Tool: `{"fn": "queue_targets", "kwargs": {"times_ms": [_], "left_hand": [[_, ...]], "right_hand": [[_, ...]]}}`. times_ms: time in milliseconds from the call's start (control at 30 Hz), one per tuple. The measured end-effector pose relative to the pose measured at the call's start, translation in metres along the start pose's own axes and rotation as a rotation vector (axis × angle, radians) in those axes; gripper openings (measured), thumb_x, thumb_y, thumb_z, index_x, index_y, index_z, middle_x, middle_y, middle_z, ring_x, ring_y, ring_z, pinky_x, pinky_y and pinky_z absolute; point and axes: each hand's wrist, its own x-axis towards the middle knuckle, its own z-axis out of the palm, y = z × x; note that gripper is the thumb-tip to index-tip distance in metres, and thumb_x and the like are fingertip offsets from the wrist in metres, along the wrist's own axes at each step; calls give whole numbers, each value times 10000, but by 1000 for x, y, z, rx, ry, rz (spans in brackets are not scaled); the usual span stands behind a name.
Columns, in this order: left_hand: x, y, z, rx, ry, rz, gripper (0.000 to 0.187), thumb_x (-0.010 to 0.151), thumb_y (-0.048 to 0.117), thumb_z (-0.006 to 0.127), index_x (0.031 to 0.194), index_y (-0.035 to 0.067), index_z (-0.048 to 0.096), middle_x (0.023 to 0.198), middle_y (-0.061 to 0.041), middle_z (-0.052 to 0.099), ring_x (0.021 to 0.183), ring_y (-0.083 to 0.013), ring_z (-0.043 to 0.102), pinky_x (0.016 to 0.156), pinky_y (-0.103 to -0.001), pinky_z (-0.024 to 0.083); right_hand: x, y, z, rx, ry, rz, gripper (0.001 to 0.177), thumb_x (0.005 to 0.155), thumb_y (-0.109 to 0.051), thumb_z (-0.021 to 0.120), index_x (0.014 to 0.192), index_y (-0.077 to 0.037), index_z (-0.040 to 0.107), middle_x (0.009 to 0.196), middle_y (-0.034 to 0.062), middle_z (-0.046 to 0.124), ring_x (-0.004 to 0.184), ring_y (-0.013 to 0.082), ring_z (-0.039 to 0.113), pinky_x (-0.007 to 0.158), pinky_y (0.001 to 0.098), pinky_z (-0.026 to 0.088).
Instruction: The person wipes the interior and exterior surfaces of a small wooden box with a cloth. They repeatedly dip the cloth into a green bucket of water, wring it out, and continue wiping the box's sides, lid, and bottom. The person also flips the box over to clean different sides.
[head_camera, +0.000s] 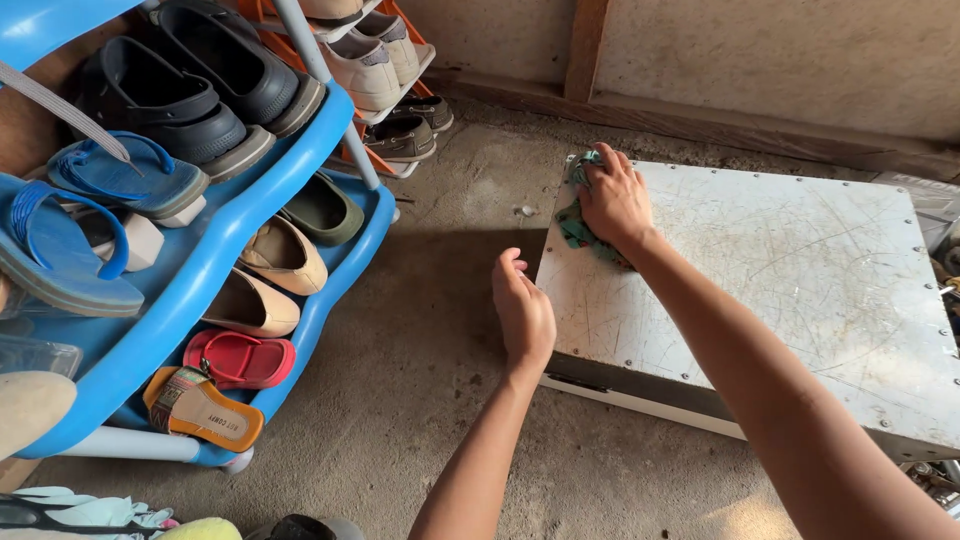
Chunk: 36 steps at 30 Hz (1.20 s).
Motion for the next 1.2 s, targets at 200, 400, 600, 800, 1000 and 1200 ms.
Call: {"fn": "queue_targets", "kwargs": {"times_ms": [200, 400, 600, 800, 1000, 1200], "left_hand": [[4, 4, -2, 10, 28, 16, 318, 985, -49, 401, 1287, -12, 493, 1208, -222, 568, 1100, -359, 587, 969, -446, 479], [1, -1, -3, 3, 30, 48, 293, 996, -53, 420, 1267, 0, 516, 1199, -215, 582, 1089, -351, 598, 962, -440, 491], [1, 11, -9, 57, -58, 41, 312, 976, -70, 407, 1251, 18, 527, 1193, -199, 596, 1095, -346, 607, 968, -433, 489], [-1, 37, -13, 442, -147, 209, 367, 927, 46, 565, 1287, 81, 630, 1348, -72, 627, 1193, -291, 588, 950, -494, 441], [0, 31, -13, 484, -186, 182, 358, 929, 71, 580, 1272, 107, 674, 1404, -10, 609, 1216, -239, 584, 1007, -520, 399], [-2, 18, -9, 417, -168, 127, 350, 936, 35, 567, 1273, 99, 639, 1382, -50, 618, 1296, -222, 568, 1052, -510, 380]], "right_hand": [[-70, -54, -64, 250, -249, -320, 319, 998, -133, 573, 1286, -27, 665, 1430, 176, 602, 1322, 313, 563, 1091, 431, 481], [-84, -53, -69, 351, -253, -325, 376, 946, -170, 613, 1293, -33, 661, 1362, 154, 643, 1290, 330, 562, 1070, 465, 464], [17, 17, 8, -22, 133, -30, 221, 988, -178, 601, 1122, -34, 702, 1177, 159, 697, 1097, 329, 656, 937, 474, 534], [2, -36, 34, 184, 9, -108, 261, 910, -181, 624, 1119, -62, 728, 1189, 127, 709, 1160, 314, 628, 992, 451, 482], [10, 35, 31, 58, 2, 104, 275, 914, -173, 645, 1127, -11, 709, 1179, 211, 676, 1134, 359, 628, 994, 476, 506], [-71, 191, -53, -238, 115, 232, 273, 981, -235, 649, 1140, -30, 735, 1326, 175, 667, 1251, 360, 580, 1024, 531, 441]]}}
